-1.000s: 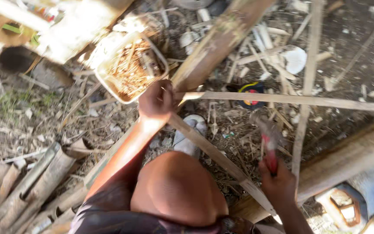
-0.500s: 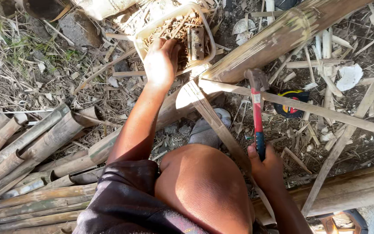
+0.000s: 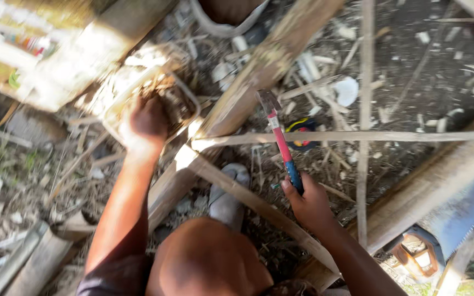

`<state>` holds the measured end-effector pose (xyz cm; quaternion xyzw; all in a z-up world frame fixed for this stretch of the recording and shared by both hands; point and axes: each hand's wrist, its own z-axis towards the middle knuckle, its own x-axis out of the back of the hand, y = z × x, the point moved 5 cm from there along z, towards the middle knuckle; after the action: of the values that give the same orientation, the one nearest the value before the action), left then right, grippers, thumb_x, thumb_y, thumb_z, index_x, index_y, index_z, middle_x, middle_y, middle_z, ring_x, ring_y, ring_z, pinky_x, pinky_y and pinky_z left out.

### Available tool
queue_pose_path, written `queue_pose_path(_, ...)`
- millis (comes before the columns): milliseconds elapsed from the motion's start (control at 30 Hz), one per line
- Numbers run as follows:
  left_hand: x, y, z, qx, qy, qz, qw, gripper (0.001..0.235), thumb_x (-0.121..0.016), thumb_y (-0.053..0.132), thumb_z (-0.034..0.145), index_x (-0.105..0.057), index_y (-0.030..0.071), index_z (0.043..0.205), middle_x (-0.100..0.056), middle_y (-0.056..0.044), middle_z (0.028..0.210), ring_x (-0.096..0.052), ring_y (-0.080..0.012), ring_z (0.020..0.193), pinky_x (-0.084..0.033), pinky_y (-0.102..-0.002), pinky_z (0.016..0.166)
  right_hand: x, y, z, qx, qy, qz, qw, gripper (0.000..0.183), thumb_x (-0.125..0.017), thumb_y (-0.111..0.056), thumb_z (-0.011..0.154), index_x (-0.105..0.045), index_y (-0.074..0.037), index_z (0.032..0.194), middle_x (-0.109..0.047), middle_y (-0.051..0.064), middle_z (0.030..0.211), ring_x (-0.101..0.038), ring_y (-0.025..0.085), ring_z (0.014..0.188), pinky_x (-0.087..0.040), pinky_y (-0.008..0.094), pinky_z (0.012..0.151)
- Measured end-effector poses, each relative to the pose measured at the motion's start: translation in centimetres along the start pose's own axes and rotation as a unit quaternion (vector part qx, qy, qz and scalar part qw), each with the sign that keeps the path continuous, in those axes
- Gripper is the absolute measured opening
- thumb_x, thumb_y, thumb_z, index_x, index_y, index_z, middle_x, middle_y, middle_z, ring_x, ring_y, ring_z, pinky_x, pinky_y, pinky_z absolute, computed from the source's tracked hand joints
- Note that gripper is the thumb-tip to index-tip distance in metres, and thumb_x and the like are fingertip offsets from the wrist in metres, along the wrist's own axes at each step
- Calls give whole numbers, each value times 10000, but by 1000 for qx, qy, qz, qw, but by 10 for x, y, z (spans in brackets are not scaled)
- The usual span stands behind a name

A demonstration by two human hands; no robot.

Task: The person hammers nails into a wooden frame structure using a hammer. They repeatedly pick up nails from a container and drive them into the wood to secure the joints.

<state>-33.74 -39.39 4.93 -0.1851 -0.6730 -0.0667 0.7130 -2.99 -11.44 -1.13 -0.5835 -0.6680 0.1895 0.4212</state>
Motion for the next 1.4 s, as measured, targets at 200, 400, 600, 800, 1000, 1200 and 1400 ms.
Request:
queue_pose_path(200, 60, 48, 15, 10, 41, -225, 974, 132, -639, 117, 1062, -632, 25, 1158, -686, -211, 848, -662, -414, 754, -514, -522, 647, 72, -11, 26, 48, 165, 47, 984, 366, -611, -405, 976, -646, -68, 1115, -625, 27, 632, -587, 121, 520, -471, 338, 493)
queue_pose_path(400, 80, 217, 135, -217, -21, -518, 827, 350, -811, 172, 920, -682, 18, 1207, -722, -154, 1058, -733, -231, 887, -611, -350, 760, 158, -50, 83, 45, 274, -5, 961, 308, -587, -342, 1077, -593, -36, 1119, -601, 54, 686, -578, 158, 540, -460, 352, 501)
queue_pose_path(600, 66, 360, 263, -231, 84, -624, 742, 150, -700, 69, 990, -780, 50, 1115, -739, -139, 944, -707, -197, 838, -569, -326, 789, 207, -87, 130, -4, 255, 107, 961, 333, -440, -338, 1083, -536, -34, 1179, -614, 29, 721, -603, 162, 500, -518, 352, 444)
queue_pose_path(800, 15, 412, 320, -273, 29, -639, 719, 89, -660, 83, 994, -735, 50, 961, -769, -65, 881, -717, -176, 811, -503, -354, 941, 214, -97, 142, -95, 196, 91, 972, 446, -381, -442, 1063, -576, -82, 1238, -606, 51, 696, -594, 176, 470, -527, 377, 449)
queue_pose_path(1000, 4, 411, 317, -284, 70, -589, 753, 115, -658, 146, 999, -743, 120, 926, -776, -7, 849, -726, -171, 768, -350, -469, 1161, 213, -86, 150, -107, 194, 86, 971, 469, -388, -470, 1046, -607, -79, 1185, -595, 45, 681, -605, 159, 471, -543, 367, 435)
queue_pose_path(1200, 10, 412, 310, -281, 101, -562, 771, 129, -654, 150, 1004, -757, 146, 927, -788, -4, 879, -739, -162, 803, -335, -497, 1171, 221, -98, 130, 12, 247, 113, 962, 470, -406, -457, 1056, -591, -31, 1129, -579, 39, 666, -594, 146, 474, -535, 337, 420)
queue_pose_path(1400, 1, 414, 306, -254, 113, -567, 776, 113, -704, 139, 956, -799, 197, 936, -817, 6, 959, -773, -141, 891, -342, -490, 1165, 227, -139, 111, 191, 304, 124, 925, 377, -432, -358, 1127, -527, 6, 1098, -553, 26, 693, -547, 117, 546, -481, 311, 475)
